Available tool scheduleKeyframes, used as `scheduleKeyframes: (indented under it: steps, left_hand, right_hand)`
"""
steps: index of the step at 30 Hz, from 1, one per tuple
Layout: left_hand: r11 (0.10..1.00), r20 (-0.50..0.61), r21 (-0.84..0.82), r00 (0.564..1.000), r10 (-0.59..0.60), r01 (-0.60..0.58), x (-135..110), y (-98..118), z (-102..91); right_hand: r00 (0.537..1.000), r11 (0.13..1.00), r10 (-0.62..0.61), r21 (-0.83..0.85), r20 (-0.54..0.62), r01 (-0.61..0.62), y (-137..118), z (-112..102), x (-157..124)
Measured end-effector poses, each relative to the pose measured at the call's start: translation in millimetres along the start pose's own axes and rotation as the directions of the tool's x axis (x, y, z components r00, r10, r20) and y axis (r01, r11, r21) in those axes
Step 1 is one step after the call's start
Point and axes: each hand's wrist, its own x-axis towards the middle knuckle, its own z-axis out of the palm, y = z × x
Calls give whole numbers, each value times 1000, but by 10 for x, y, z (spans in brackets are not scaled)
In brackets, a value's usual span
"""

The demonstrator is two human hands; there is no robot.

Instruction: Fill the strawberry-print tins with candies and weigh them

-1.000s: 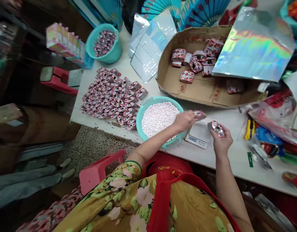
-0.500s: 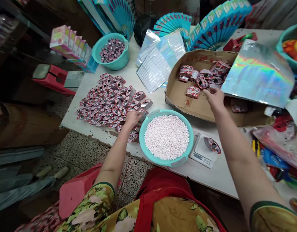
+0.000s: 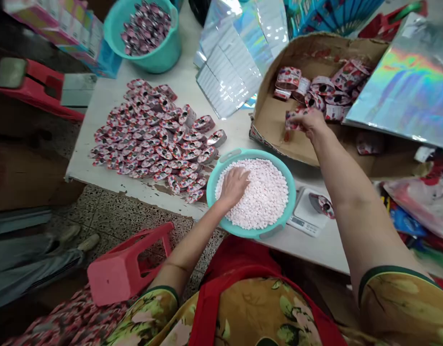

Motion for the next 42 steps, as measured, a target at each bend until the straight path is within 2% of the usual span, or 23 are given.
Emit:
scheduleKeyframes:
  steps: [2,5,7,10,12,15,16,17,19,21,22,24,28,32,37,42]
  left_hand:
    - [998,52,54,997,-49,46,45,186,176]
    - [991,111,80,987,-113,104,56,396,344]
    - [989,139,102,983,-116,102,-5,494,399]
    - [990,115,112,989,-94,81,-111,525,448]
    - [992,56,52,992,-117,114,-129,474,478]
    - [946,-63,-240,969,-239,218,-81,406,472]
    - [884,-84,-395,949,-305,250,-65,413,441]
    - [784,-80,-558,923,-377,272,-56,440,392]
    - [494,-12,-829,875,-484,262,-68,553,249]
    - [213,58,-958,861,-505,190,-109,709,80]
    - [114,73,-982,864,-498,148,-133,785,1]
    - [1,76,-996,877,-475,87,-172,900,-118]
    - [-41,33,-999,869,-494,14,-183,929,-182]
    - [-36,27,-999,848,-529,9,-127,851,-131]
    - [43,-11,-999,815,-580,18,-19,847,-136]
    - [97,0,-993,810,-587,70,42,888,-161]
  right_hand:
    - [995,996,83,22,56,-85,-233,-268,-359]
    - [999,999,30,14,27,-30,-567,-659,-1173]
    - [1000,1000,21,5,-19,-21,-670,-793,-1786]
    - [993,993,115,32,-30,-114,-608,-773,-2599]
    - [975,973,220,65,20,-221,-495,-674,-2994]
    - [948,944,310,91,77,-316,-349,-511,-3327]
    - [951,949,298,84,83,-305,-318,-463,-3375]
    - [960,960,266,67,86,-272,-296,-415,-3397]
    - [979,985,170,3,114,-171,-275,-311,-3383]
    - [983,995,84,-59,163,-76,-280,-181,-3330]
    - [979,996,57,-77,195,-42,-290,-107,-3301]
    - [968,994,26,-107,250,0,-322,47,-3254]
    - [961,973,31,-230,274,34,-387,269,-3210]
    - [964,957,35,-287,263,44,-426,336,-3179]
    - [968,963,45,-269,245,24,-458,355,-3139]
    - [980,953,55,-302,191,6,-492,379,-3114]
